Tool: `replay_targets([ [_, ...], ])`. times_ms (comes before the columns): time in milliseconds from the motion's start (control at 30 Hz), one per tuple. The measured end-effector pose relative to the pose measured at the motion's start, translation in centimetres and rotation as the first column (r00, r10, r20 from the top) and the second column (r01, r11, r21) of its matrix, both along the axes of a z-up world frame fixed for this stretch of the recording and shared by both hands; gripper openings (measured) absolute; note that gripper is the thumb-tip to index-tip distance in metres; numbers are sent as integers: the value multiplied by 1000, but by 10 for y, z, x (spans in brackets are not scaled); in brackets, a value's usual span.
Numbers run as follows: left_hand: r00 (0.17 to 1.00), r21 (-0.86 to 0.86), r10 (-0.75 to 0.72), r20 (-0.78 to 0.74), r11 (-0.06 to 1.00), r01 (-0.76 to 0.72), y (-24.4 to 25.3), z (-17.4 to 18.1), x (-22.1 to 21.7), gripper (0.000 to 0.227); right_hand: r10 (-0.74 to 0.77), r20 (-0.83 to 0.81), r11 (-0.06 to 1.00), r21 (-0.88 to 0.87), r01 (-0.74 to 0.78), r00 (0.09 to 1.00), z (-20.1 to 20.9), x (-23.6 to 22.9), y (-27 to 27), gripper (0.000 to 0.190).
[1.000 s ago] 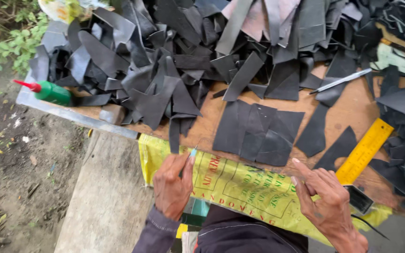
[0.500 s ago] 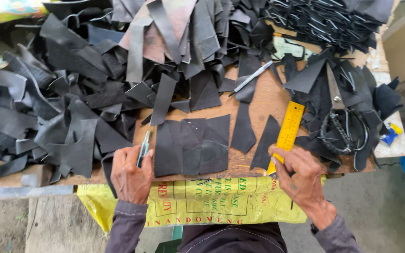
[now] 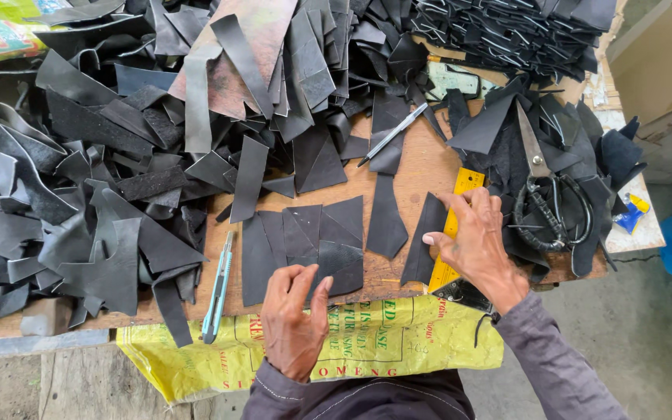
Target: The person marks a leather piece using a template and a pen, then cuts the marked shapes with shears and uses a small hammer to flatten the edges of the resulting scraps.
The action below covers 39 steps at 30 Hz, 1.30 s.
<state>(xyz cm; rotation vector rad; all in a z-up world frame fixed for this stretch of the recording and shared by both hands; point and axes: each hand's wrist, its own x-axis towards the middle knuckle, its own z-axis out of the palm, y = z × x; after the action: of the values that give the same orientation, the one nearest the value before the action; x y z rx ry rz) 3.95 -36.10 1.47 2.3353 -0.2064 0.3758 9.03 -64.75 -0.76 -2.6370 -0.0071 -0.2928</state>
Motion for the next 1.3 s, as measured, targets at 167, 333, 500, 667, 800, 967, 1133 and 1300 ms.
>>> replay_targets([
  [167,999,-30,-47,-6,998,46,-13,8,0,25,-3,-7,993,121,4,1000,-12,11,-6,50],
  [333,989,-135,-145,-39,981,138,-26,14,4,27,54,0,801,597,-43,999,-17,23,-21,25],
  [500,954,-395,-241,-181,906,154,-49,27,12,29,134,-41,434,901,-21,990,16,27,-31,33],
  [667,721,-749,-542,-432,661,49,-59,22,22,43,225,-129,272,960,65,966,34,8,1,38],
  [800,835,-636,-299,-463,767,-78,-43,15,21,40,95,-229,481,863,156,969,24,-6,28,28],
  [967,888,-763,-225,-401,618,-188,17,9,23,36,302,36,945,123,-305,952,8,-23,51,47],
  [1133,900,-740,-174,-400,641,-205,26,-4,18,35,337,-115,941,24,-336,935,2,-14,55,58],
  [1300,889,-762,-217,-404,617,-196,15,-8,16,35,282,-41,959,1,-282,959,2,-6,46,53],
])
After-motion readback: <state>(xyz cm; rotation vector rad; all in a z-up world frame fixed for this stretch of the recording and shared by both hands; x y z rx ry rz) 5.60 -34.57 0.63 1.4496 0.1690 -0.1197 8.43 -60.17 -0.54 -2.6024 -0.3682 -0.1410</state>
